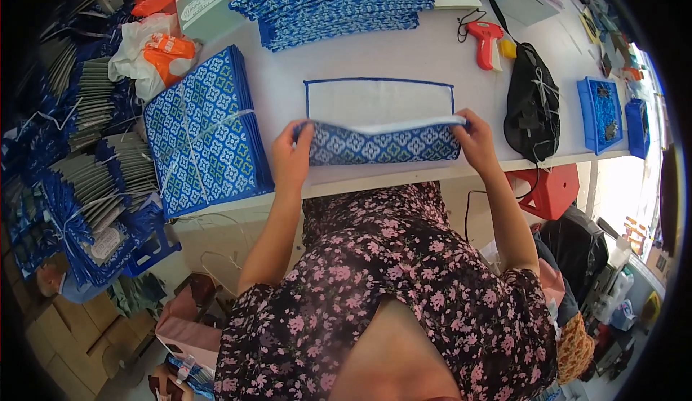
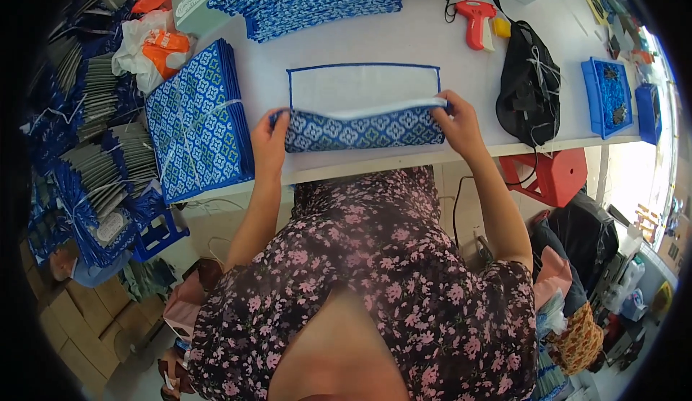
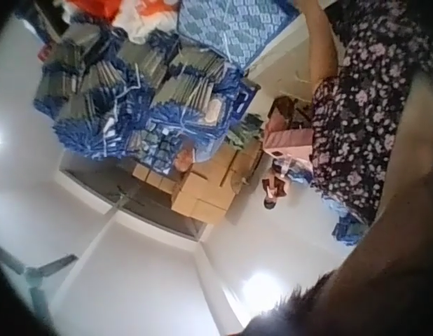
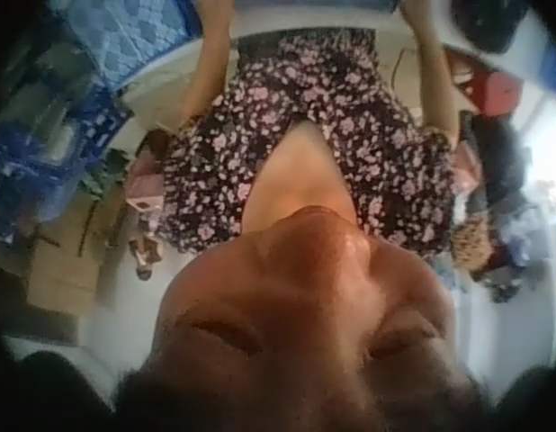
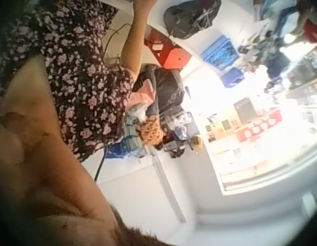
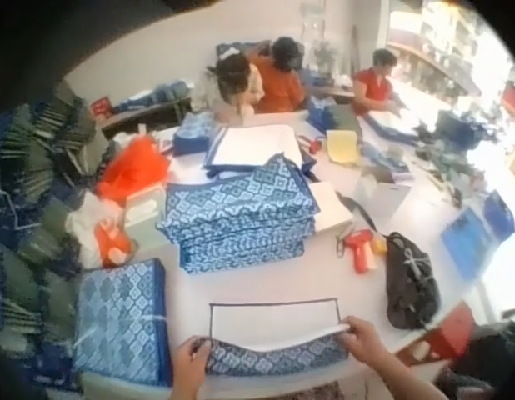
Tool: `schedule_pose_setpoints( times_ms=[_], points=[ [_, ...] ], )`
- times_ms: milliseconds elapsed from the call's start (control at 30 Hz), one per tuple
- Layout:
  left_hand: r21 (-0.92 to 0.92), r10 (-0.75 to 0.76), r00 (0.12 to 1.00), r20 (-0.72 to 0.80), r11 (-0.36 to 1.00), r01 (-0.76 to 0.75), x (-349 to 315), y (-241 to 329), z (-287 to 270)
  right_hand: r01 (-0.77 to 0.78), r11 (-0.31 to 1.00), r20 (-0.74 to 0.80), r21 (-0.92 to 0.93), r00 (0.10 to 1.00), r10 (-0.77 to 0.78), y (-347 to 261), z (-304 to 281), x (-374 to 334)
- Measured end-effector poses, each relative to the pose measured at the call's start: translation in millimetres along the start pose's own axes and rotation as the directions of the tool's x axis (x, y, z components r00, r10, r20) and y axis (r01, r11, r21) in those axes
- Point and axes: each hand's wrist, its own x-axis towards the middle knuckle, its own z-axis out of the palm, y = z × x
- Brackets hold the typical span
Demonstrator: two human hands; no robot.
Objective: The person packages patterned fabric items by hand, placing them into clear plastic bags.
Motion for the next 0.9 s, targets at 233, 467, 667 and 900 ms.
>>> schedule_pose_setpoints(
  times_ms=[233,467,667,900],
  points=[
    [0.549,0.154,0.985,-0.071,0.831,-0.09,49.0,-18.7,32.1,-0.177,0.952,-0.282,-0.251,0.954,0.103,14.3,15.7,26.9],
    [0.692,0.273,0.953,-0.132,0.714,-0.109,-0.2,5.1,11.8,-0.151,0.887,-0.364,-0.436,0.931,-0.02,-21.8,41.2,-23.1],
    [0.754,0.32,0.935,-0.15,0.649,-0.102,-7.6,9.4,2.0,-0.01,0.838,-0.317,-0.546,0.928,-0.196,-24.3,52.0,-25.5],
    [0.716,0.37,0.918,-0.142,0.679,-0.163,-11.6,6.6,0.6,-0.008,0.81,-0.32,-0.586,0.921,-0.222,-26.9,54.9,-24.4]
  ],
)
